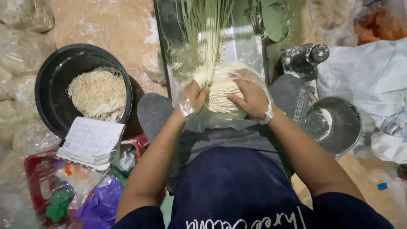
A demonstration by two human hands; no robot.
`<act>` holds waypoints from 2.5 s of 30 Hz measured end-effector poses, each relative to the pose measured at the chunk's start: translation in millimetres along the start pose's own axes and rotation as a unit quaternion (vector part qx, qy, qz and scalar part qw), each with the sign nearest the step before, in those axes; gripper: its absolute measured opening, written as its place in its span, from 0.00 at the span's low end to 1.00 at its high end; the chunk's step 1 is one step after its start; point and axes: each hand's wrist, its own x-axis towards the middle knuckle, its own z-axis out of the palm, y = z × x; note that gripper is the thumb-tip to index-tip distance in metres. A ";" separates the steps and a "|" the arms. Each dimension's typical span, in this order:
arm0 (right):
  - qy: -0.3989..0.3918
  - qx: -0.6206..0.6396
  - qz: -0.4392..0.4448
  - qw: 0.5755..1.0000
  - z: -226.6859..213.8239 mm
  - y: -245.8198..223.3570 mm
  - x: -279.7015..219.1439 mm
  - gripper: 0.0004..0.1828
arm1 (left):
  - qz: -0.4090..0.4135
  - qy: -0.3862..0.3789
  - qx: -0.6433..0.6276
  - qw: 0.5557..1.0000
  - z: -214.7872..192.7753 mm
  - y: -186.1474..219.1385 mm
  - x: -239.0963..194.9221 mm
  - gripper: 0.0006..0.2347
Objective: The person sits on the floor and collects freshly extruded noodles from a machine, placing them into a clear plastic bag. They repeatedly gather bundles of noodles, arrange them inside the bag, and finally tie the bag closed.
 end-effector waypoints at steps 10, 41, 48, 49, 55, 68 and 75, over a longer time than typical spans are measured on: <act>-0.014 0.038 -0.014 0.999 -3.4 -0.9 -3.4 0.26 | -0.079 -0.009 -0.084 0.993 3.4 -15.8 -4.9 0.13; 0.006 0.857 -0.004 0.515 -18.4 -26.4 23.0 0.28 | 0.032 -0.316 -0.279 0.906 -39.0 121.5 -27.4 0.14; 0.197 0.883 0.113 0.411 -30.7 6.0 39.4 0.20 | 0.030 -0.291 -0.027 0.956 -97.5 38.4 -10.9 0.05; 0.196 0.883 0.113 0.411 -26.1 4.7 42.1 0.20 | 0.028 -0.290 -0.027 0.956 -93.8 35.0 -4.3 0.05; 0.130 0.809 0.149 0.554 -27.0 -24.8 48.7 0.04 | 0.110 -0.136 0.158 0.972 -79.5 93.3 18.9 0.23; -0.133 0.378 0.025 0.916 -27.0 -45.8 9.1 0.18 | 0.055 -0.092 -0.734 0.670 -55.7 115.5 55.6 0.21; -0.201 0.064 0.004 0.978 -32.8 25.2 -21.2 0.10 | -0.158 0.150 -0.743 0.633 -68.6 91.9 65.6 0.18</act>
